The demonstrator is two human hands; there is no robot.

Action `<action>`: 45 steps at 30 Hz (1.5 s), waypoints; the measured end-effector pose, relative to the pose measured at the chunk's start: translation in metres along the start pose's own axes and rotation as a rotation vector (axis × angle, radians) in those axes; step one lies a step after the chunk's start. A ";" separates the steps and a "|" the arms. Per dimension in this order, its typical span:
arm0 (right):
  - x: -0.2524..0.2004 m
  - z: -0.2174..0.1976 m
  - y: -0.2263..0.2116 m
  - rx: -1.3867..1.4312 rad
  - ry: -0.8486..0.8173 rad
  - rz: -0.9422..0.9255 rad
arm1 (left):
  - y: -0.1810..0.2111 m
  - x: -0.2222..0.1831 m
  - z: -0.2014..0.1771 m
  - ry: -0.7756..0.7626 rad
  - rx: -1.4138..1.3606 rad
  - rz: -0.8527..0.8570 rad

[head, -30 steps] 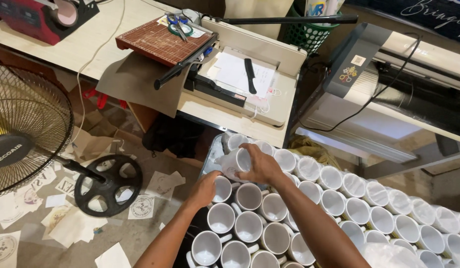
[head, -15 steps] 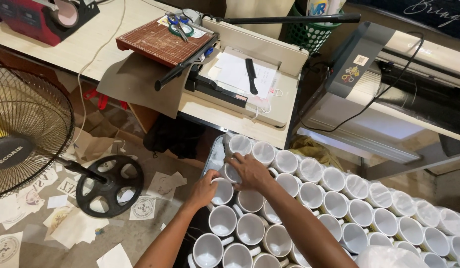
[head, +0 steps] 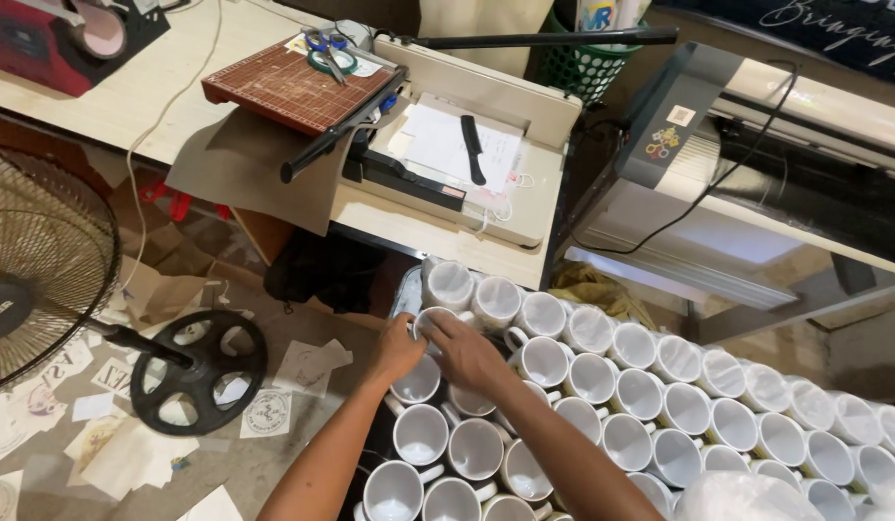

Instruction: The person places individual mugs into plastic bags while working at a table filled with many white mugs.

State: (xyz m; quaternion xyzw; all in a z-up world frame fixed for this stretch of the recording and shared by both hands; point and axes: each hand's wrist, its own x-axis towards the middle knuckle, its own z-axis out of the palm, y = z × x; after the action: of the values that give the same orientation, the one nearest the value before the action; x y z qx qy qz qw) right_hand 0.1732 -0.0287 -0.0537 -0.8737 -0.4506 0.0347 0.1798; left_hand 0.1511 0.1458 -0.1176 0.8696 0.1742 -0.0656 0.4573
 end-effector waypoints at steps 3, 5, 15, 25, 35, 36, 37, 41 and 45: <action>-0.019 -0.012 -0.004 0.091 0.141 0.088 | 0.003 0.005 0.000 -0.019 0.011 -0.012; -0.028 -0.018 0.003 0.126 0.191 0.170 | 0.005 0.011 0.000 -0.026 0.021 0.014; -0.034 -0.028 0.054 -0.091 0.236 0.370 | 0.017 0.038 0.006 -0.025 0.240 0.337; -0.022 -0.002 0.083 -0.236 0.093 0.376 | 0.028 0.032 -0.005 0.027 0.230 0.455; -0.020 -0.006 0.083 -0.161 0.185 0.364 | 0.030 0.033 0.008 0.060 0.348 0.459; -0.021 -0.006 0.084 -0.156 0.206 0.360 | 0.031 0.033 0.010 0.087 0.347 0.467; -0.021 -0.006 0.084 -0.149 0.228 0.356 | 0.031 0.032 0.012 0.114 0.348 0.473; -0.022 -0.003 0.084 -0.164 0.211 0.354 | 0.030 0.034 0.015 0.134 0.348 0.487; -0.023 -0.005 0.084 -0.175 0.199 0.356 | 0.030 0.036 0.016 0.132 0.379 0.465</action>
State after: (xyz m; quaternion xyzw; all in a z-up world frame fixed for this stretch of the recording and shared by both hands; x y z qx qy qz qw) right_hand 0.2255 -0.0928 -0.0808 -0.9509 -0.2706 -0.0599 0.1379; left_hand 0.1960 0.1255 -0.1133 0.9583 -0.0156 0.0662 0.2775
